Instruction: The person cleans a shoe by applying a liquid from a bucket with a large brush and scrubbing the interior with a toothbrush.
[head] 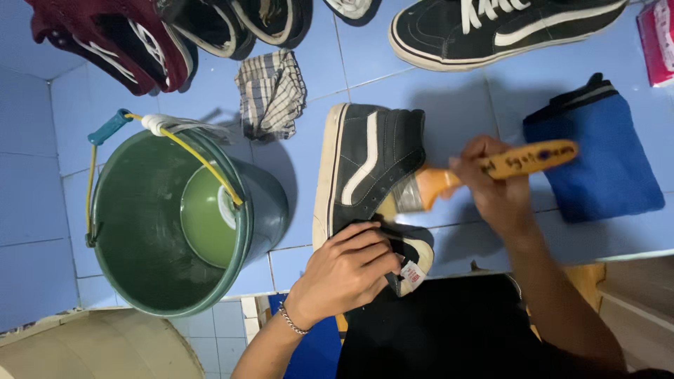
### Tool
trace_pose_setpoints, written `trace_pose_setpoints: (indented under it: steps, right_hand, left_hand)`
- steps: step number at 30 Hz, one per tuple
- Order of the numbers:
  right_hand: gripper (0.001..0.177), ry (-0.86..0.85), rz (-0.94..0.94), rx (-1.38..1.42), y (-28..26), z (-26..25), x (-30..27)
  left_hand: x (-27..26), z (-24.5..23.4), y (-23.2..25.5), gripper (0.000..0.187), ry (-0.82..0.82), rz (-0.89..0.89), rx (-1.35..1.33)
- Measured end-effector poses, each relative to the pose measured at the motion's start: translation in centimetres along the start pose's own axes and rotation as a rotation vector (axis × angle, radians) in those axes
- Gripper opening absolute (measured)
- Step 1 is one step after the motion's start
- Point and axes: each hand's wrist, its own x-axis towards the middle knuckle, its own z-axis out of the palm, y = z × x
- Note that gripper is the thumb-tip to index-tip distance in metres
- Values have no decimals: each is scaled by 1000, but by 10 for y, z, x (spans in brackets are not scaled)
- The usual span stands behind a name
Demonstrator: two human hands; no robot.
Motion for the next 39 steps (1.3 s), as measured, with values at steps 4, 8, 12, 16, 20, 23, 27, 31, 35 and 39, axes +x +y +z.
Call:
trace_pose_setpoints:
  steps: [4, 8, 12, 16, 20, 23, 27, 31, 35, 39]
  right_hand:
    - [20, 354, -214, -248, 7, -19, -9]
    - [20, 464, -194, -291, -29, -30, -31]
    - [18, 254, -163, -124, -15, -7, -36]
    - [26, 270, -245, -501, -27, -30, -33]
    - [29, 431, -191, -242, -31, -57, -38]
    - [16, 131, -165, -126, -52, -29, -29]
    - [12, 1, 29, 189, 9, -27, -24]
    - [20, 365, -362, -370, -14, -41, -32]
    - [48, 24, -755, -471, 19, -13, -22]
    - [16, 197, -314, -348, 30, -22, -28]
  left_hand:
    - [1, 1, 2, 12, 37, -8, 13]
    - [-3, -1, -1, 11, 47, -41, -24]
    - [-1, 1, 0, 12, 49, -40, -4]
    - [-1, -2, -1, 13, 45, -34, -1]
    - [-8, -3, -1, 11, 96, -64, -8]
    - [-2, -4, 0, 12, 42, -37, 0]
    - [-1, -1, 2, 14, 42, -41, 21]
    - [-5, -2, 6, 12, 24, -72, -15]
    - [2, 1, 4, 14, 35, -53, 25]
    - [6, 2, 3, 14, 30, -55, 41]
